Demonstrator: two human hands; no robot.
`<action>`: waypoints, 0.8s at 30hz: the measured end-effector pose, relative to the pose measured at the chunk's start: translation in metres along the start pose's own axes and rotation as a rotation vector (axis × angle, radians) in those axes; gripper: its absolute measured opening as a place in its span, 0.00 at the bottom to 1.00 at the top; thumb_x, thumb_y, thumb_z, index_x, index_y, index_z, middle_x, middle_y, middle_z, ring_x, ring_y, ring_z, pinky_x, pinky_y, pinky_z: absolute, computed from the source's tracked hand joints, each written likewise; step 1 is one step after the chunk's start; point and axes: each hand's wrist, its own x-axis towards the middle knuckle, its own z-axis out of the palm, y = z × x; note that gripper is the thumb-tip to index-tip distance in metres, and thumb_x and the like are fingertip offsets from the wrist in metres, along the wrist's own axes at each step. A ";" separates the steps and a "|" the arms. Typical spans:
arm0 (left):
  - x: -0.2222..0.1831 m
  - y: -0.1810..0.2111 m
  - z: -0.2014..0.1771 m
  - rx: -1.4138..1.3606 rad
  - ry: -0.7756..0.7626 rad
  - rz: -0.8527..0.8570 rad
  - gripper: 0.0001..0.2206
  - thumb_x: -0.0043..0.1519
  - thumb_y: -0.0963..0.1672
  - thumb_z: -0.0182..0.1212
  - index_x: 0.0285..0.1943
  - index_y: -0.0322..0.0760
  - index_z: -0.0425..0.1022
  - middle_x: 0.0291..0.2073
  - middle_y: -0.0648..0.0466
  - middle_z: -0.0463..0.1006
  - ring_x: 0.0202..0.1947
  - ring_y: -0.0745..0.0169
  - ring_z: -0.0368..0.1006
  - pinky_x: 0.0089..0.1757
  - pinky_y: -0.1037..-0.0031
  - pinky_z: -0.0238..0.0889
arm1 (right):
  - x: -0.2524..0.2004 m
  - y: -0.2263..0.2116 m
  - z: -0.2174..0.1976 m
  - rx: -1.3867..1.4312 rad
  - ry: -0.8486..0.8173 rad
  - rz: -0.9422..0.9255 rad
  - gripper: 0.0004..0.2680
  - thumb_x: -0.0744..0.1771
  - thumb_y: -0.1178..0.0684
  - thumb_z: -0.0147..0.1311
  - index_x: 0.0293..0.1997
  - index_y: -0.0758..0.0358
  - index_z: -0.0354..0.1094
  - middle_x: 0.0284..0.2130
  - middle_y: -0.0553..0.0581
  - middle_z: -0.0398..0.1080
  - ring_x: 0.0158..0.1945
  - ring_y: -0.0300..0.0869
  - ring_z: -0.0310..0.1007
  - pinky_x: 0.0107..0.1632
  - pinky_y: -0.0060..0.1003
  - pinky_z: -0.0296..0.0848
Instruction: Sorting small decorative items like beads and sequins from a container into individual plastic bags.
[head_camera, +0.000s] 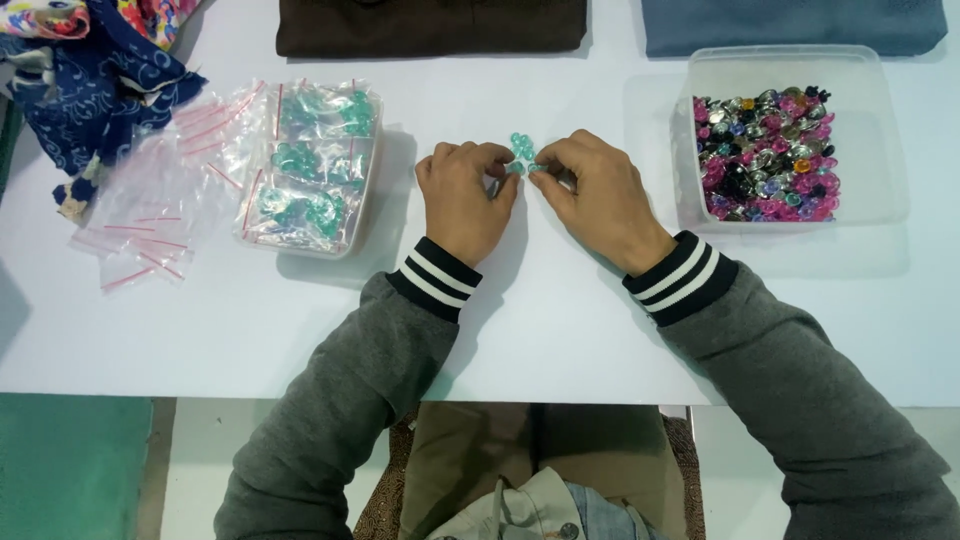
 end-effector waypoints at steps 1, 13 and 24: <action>0.001 -0.001 0.000 0.001 0.000 0.000 0.07 0.57 0.39 0.70 0.44 0.38 0.82 0.29 0.54 0.78 0.44 0.54 0.71 0.55 0.51 0.48 | 0.000 -0.001 0.000 0.001 0.000 0.000 0.04 0.69 0.62 0.58 0.46 0.71 0.74 0.33 0.65 0.73 0.36 0.53 0.78 0.32 0.39 0.77; 0.005 -0.005 -0.002 0.005 0.005 0.026 0.04 0.58 0.41 0.68 0.40 0.41 0.80 0.27 0.56 0.76 0.42 0.55 0.71 0.54 0.53 0.49 | 0.002 -0.002 -0.004 -0.038 0.008 -0.023 0.05 0.68 0.61 0.58 0.46 0.71 0.74 0.31 0.64 0.71 0.37 0.55 0.79 0.34 0.42 0.79; 0.008 -0.006 -0.003 -0.050 0.155 0.218 0.09 0.56 0.38 0.51 0.27 0.45 0.73 0.17 0.58 0.68 0.27 0.50 0.68 0.40 0.65 0.64 | -0.006 0.015 0.004 -0.077 0.133 -0.103 0.06 0.68 0.54 0.58 0.37 0.67 0.71 0.26 0.60 0.67 0.30 0.55 0.77 0.29 0.46 0.75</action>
